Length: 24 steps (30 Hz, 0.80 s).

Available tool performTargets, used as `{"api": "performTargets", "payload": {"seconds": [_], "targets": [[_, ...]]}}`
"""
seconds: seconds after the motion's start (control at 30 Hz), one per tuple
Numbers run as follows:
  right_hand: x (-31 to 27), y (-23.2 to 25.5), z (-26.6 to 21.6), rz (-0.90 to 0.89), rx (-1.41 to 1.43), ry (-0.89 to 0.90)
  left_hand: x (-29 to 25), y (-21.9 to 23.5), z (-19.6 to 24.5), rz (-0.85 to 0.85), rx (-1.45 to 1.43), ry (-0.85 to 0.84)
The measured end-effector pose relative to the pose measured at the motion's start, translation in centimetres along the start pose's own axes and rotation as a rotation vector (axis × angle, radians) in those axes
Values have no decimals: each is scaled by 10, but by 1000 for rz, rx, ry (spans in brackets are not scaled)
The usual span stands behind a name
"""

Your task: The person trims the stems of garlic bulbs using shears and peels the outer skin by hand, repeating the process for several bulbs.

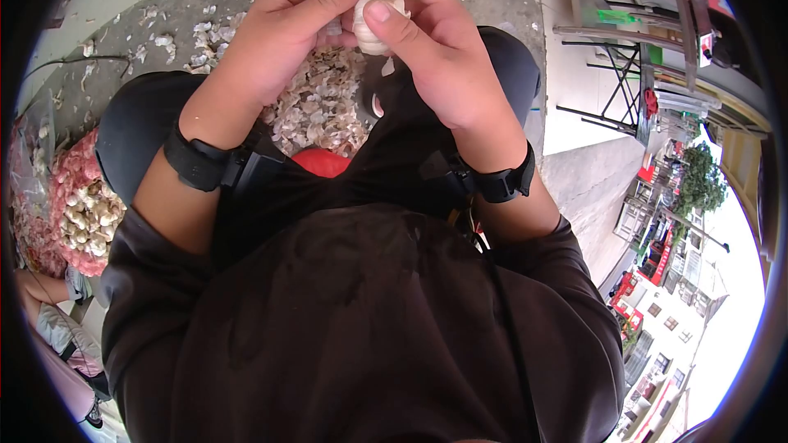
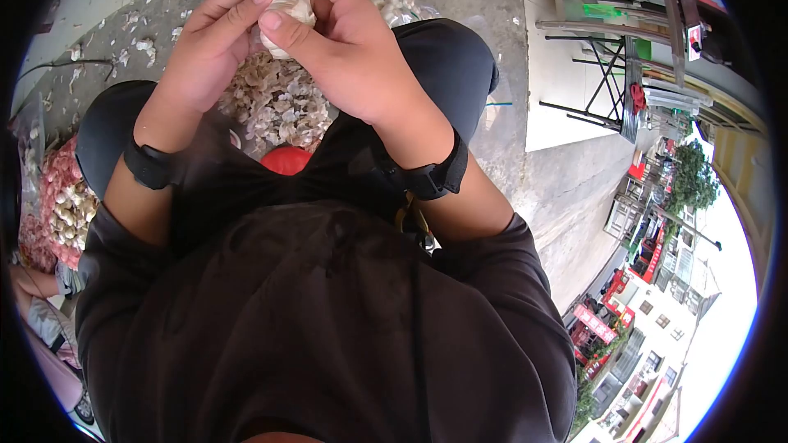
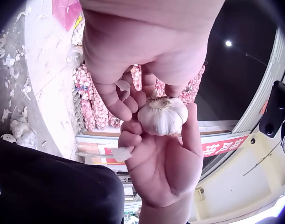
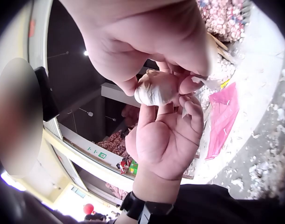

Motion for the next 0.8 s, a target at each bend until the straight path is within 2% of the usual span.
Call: {"api": "performTargets", "payload": {"seconds": [0.1, 0.3, 0.43, 0.5, 0.7, 0.8], "targets": [[-2, 3, -3, 5, -156, 112, -1, -2, 3, -35, -35, -1], [-10, 4, -12, 58, -254, 190, -3, 0, -1, -82, -60, 66], [-18, 9, -25, 125, -661, 258, -2, 3, -10, -98, -133, 174], [-21, 7, -34, 130, -834, 349, -2, -1, -9, -138, -144, 173], [-27, 6, -49, 156, -957, 430, -1, -7, -6, -194, -103, 123], [-30, 2, -52, 150, -1022, 550, -1, -8, -7, -202, -41, 103]]}}
Point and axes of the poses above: each hand's wrist, its own x-axis towards the middle knuckle, its own y-axis out of the back of the hand, z = x × y, the point moved 9 cm from there along x, towards the middle knuckle, and after that the axes turned 14 degrees about -x, right-handed, at the moved point
